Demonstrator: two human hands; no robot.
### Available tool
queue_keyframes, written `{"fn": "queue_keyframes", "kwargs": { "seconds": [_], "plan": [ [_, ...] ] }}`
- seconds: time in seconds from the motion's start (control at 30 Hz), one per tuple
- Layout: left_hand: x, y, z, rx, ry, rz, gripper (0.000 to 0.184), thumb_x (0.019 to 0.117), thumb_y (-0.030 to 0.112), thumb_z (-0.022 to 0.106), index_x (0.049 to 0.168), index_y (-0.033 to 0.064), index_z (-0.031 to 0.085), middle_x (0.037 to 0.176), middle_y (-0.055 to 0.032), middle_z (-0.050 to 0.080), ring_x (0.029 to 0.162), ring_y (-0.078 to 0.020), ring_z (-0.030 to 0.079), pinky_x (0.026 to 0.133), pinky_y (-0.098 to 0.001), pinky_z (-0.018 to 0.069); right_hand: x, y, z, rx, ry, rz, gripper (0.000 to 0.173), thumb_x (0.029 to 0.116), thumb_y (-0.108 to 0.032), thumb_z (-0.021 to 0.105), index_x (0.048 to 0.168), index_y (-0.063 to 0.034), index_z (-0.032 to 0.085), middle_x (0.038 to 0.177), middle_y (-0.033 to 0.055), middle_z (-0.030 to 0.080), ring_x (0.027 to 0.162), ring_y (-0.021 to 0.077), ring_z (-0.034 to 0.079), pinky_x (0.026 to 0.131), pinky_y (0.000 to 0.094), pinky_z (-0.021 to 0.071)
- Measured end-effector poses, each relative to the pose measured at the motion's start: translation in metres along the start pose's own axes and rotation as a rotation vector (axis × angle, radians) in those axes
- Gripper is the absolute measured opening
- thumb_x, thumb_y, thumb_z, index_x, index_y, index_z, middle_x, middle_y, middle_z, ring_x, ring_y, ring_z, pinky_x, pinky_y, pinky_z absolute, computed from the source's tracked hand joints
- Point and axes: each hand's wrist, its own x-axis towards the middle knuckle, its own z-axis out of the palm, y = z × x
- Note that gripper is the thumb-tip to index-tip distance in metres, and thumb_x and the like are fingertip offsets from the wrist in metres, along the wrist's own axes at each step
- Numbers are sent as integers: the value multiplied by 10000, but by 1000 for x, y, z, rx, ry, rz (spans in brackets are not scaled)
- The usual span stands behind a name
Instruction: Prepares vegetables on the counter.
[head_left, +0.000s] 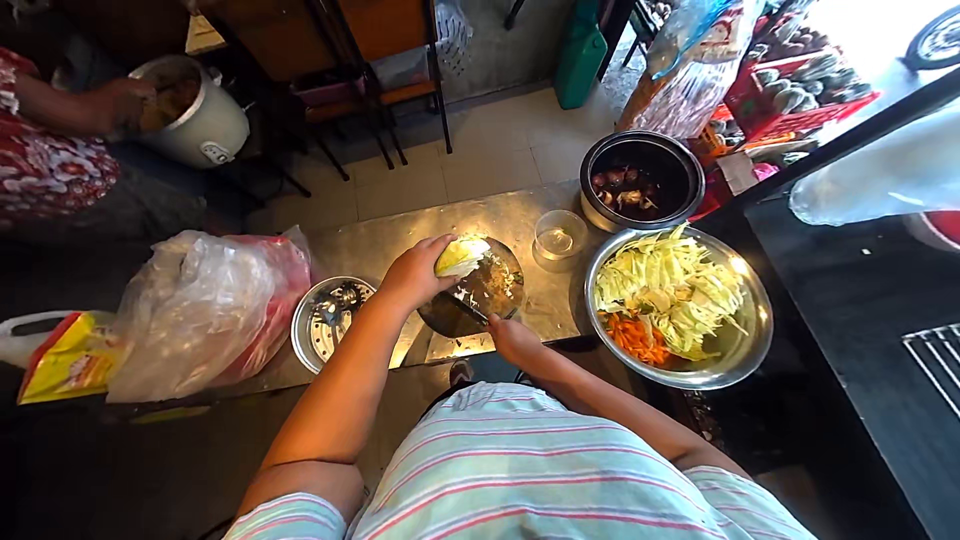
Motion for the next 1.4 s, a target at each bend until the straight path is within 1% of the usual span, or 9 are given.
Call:
{"fn": "queue_keyframes", "kwargs": {
  "seconds": [0.3,0.47,0.53,0.6,0.7,0.93,1.07,1.3,1.4],
  "plan": [
    [-7,-6,96,3,-100,-388,784,888,438,757,1529,94,466,1407,-243,564,1188,-409,639,986,-598,532,-14,26,-29,35,83,176,415,1137,-316,331,1466,-92,451,1231,240,671,1173,420,665,956,608,532],
    [-14,17,101,-77,-162,-448,1168,804,713,741,1631,64,232,1575,-272,362,1266,-420,590,1040,-569,513,-50,-4,-39,-82,72,175,387,1133,-218,265,1463,-64,396,1178,234,678,1127,413,686,910,582,554],
    [-16,12,89,-64,-144,-374,1124,761,625,837,1594,66,330,1573,-231,385,1302,-425,552,1057,-580,498,-63,-10,-37,-142,107,131,380,1124,-182,275,1457,-62,413,1127,225,687,1070,415,702,859,579,569],
    [-14,2,83,-61,-121,-243,900,765,395,909,1509,118,486,1539,-195,432,1312,-433,525,1064,-586,487,-72,-14,-37,-161,101,114,382,1118,-152,288,1463,-60,424,1131,226,683,1064,419,700,851,583,569],
    [-8,-3,93,-100,-156,-150,675,812,216,876,1418,146,587,1493,-174,488,1278,-389,576,1056,-561,506,-76,-18,-36,-161,47,141,384,1106,-111,297,1464,-72,430,1169,234,676,1099,430,687,863,599,560],
    [-4,-7,100,-171,-147,-143,573,825,186,868,1349,133,640,1457,-173,519,1253,-342,604,1047,-512,524,-23,-21,-39,-142,-4,108,462,1098,-97,320,1560,-79,308,1219,245,665,1142,429,676,912,601,551],
    [-4,-9,102,-197,-145,-147,585,828,198,872,1357,131,633,1460,-176,526,1281,-335,591,1070,-510,510,19,-2,-29,-99,12,78,440,1095,-102,343,1531,-50,332,1277,276,639,1187,459,650,948,637,528],
    [-6,-6,100,-187,-177,-180,586,851,201,847,1385,130,615,1489,-175,493,1295,-334,581,1084,-497,501,-53,-33,-54,-202,16,99,389,1091,-97,322,1473,-78,395,1134,239,681,1063,440,697,829,606,567],
    [-5,-6,101,-171,-166,-173,601,840,183,849,1390,120,616,1482,-164,501,1286,-328,588,1080,-486,508,-47,-31,-48,-188,19,106,382,1085,-91,331,1459,-84,409,1131,236,681,1064,437,697,818,603,570]
  ]
}}
